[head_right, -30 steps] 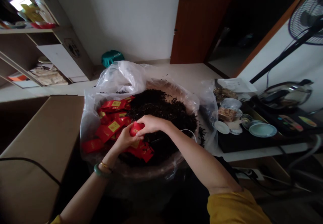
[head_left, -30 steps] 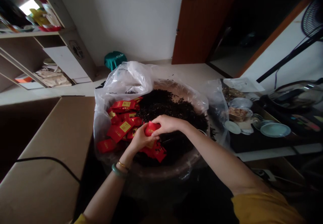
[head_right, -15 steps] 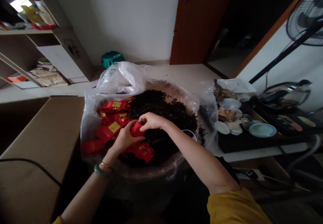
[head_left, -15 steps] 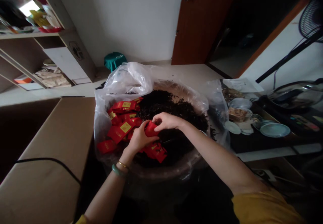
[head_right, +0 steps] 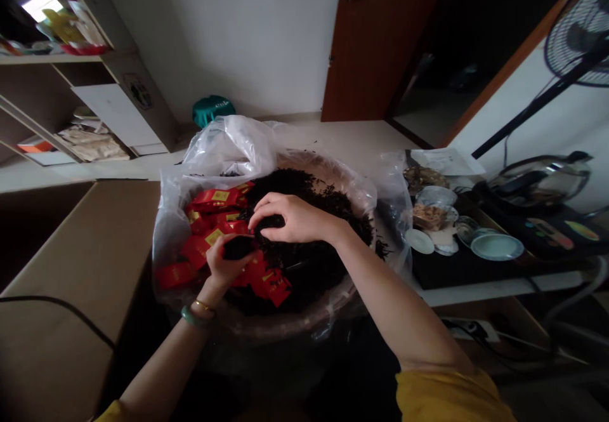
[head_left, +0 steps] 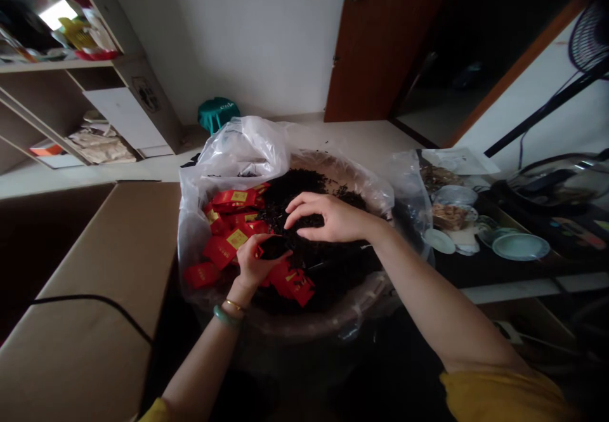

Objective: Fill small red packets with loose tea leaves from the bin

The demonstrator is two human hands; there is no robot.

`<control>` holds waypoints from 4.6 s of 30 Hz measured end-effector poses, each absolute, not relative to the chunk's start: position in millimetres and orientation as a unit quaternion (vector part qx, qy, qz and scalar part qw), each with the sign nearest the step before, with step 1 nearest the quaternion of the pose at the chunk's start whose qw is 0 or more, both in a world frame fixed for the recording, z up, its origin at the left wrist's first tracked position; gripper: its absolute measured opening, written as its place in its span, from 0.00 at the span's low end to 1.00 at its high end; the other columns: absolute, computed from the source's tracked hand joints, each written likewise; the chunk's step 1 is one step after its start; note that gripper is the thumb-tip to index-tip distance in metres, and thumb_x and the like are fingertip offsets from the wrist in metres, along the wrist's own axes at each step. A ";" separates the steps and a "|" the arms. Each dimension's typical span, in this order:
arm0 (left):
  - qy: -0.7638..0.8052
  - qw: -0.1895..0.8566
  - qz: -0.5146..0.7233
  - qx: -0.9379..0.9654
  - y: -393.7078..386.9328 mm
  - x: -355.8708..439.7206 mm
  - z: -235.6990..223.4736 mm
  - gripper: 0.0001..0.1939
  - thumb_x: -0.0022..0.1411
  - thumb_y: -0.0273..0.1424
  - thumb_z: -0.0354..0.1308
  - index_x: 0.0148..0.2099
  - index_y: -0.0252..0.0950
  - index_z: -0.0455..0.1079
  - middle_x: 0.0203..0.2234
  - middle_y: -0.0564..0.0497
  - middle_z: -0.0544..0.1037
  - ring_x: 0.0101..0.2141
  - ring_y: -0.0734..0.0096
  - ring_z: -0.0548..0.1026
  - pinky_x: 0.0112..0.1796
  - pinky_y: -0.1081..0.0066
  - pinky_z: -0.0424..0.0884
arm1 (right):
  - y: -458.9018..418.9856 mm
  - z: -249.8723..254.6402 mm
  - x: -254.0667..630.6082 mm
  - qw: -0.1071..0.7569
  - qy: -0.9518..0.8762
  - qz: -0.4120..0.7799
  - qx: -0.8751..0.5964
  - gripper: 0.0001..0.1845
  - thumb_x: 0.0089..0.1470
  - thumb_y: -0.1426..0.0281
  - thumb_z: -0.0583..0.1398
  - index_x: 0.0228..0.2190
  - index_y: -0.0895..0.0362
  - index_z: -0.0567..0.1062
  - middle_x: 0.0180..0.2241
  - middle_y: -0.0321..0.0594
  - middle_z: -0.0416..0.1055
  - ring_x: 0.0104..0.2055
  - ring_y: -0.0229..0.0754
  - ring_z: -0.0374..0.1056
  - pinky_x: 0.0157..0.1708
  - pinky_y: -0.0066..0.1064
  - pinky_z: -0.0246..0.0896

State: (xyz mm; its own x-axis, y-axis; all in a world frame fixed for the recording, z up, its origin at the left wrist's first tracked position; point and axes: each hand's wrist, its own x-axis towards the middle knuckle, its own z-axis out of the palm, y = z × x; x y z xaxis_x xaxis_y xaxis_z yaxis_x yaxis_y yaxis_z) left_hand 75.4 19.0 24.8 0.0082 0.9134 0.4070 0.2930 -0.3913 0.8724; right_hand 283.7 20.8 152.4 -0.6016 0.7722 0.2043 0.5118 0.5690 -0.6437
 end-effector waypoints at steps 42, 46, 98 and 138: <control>0.402 0.626 0.555 0.372 20.0 92.5 31.4 0.17 0.44 0.39 0.69 0.32 0.34 0.71 0.24 0.57 0.77 0.25 0.77 0.73 0.30 0.76 0.69 | 37.4 96.0 251.9 0.344 -0.634 0.437 -0.537 0.13 0.40 0.65 0.68 0.27 0.60 0.76 0.23 0.35 0.72 0.21 0.33 0.64 0.20 0.24 0.60; 0.397 0.642 0.544 0.366 19.0 92.1 34.7 0.18 0.43 0.39 0.70 0.32 0.34 0.71 0.24 0.56 0.78 0.24 0.76 0.74 0.29 0.76 0.70 | 38.4 97.5 253.3 0.368 -0.625 0.446 -0.524 0.12 0.38 0.64 0.69 0.22 0.60 0.76 0.17 0.32 0.70 0.17 0.31 0.61 0.17 0.23 0.59; 0.434 0.721 0.383 0.382 20.1 88.7 40.8 0.22 0.36 0.38 0.73 0.33 0.31 0.76 0.30 0.45 0.82 0.27 0.62 0.79 0.29 0.67 0.75 | 21.8 72.2 339.8 0.266 -0.727 0.290 -0.562 0.32 0.56 0.44 0.48 0.42 0.57 0.71 0.33 0.40 0.74 0.35 0.42 0.70 0.34 0.31 0.63; 0.426 0.657 0.375 0.496 17.0 91.4 33.7 0.17 0.38 0.36 0.72 0.32 0.32 0.77 0.26 0.50 0.80 0.27 0.68 0.75 0.31 0.72 0.71 | 5.0 83.9 285.5 0.091 -0.836 0.172 -0.513 0.15 0.60 0.65 0.54 0.46 0.57 0.71 0.43 0.46 0.75 0.44 0.47 0.72 0.42 0.35 0.63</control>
